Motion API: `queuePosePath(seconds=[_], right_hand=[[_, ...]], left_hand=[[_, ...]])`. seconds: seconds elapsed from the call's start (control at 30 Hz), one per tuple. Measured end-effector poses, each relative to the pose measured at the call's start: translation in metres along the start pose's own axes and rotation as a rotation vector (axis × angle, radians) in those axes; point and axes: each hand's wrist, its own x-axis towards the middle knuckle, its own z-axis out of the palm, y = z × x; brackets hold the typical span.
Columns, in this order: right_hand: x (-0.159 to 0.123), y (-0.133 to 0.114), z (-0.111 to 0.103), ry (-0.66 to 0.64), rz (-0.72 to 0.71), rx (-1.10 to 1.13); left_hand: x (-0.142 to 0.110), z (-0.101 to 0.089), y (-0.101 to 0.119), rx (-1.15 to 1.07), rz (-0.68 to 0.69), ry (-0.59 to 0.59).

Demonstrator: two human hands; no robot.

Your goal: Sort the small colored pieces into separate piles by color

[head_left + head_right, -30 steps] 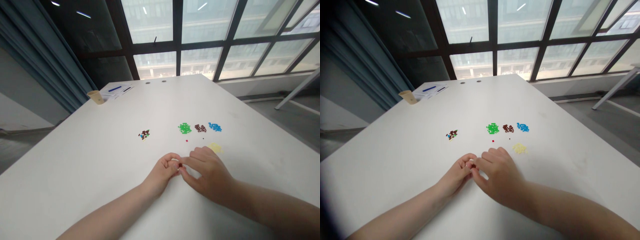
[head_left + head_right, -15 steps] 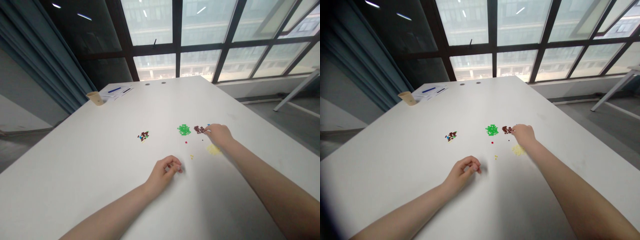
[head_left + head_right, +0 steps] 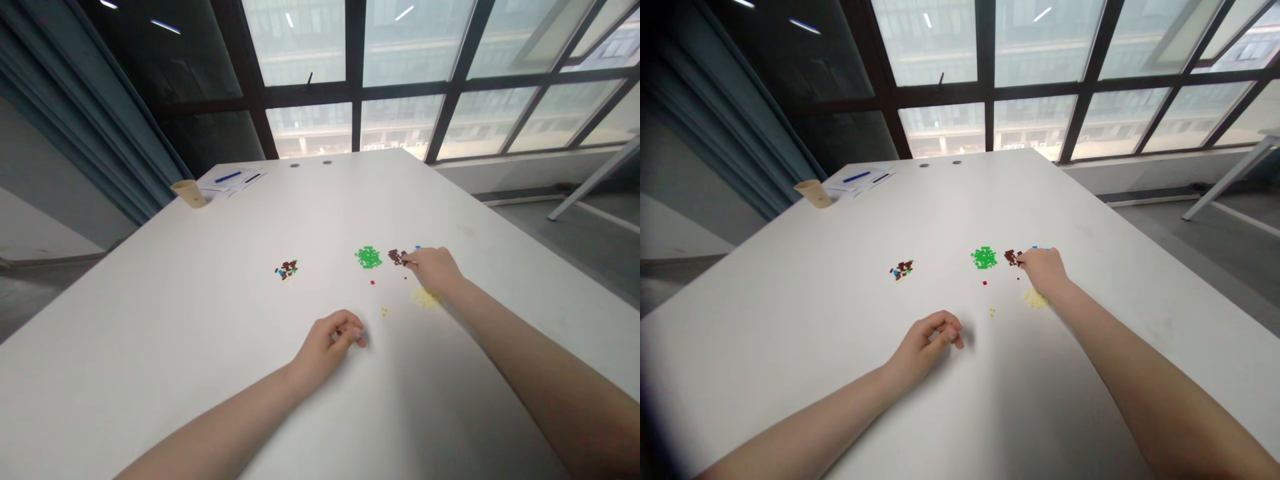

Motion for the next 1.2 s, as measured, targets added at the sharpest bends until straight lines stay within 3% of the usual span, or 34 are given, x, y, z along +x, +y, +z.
queuePosePath(seconds=[0.1, 0.23, 0.33, 0.4, 0.53, 0.7, 0.9, 1.2], right_hand=[[-0.004, -0.001, -0.014, 0.064, 0.009, 0.028], [-0.022, -0.018, -0.039, 0.184, -0.064, 0.187], [-0.047, -0.043, -0.054, 0.164, -0.232, 0.31], [-0.064, -0.059, -0.06, 0.131, -0.332, 0.357], [-0.084, -0.078, -0.064, 0.062, -0.461, 0.368], [-0.084, -0.082, -0.063, 0.024, -0.487, 0.339], [-0.086, -0.087, -0.062, 0.014, -0.502, 0.313], [-0.09, -0.09, -0.059, 0.004, -0.528, 0.32]], left_hand=[[0.004, -0.006, 0.001, 0.084, 0.014, 0.057], [0.021, -0.04, -0.012, 0.36, 0.051, 0.308], [0.035, -0.075, -0.03, 0.745, 0.085, 0.485], [0.041, -0.091, -0.041, 0.95, 0.023, 0.55], [0.044, -0.1, -0.051, 1.148, -0.027, 0.559], [0.045, -0.098, -0.053, 1.193, -0.038, 0.527], [0.047, -0.1, -0.057, 1.108, 0.048, 0.508], [0.048, -0.092, -0.054, 0.764, 0.316, 0.42]])
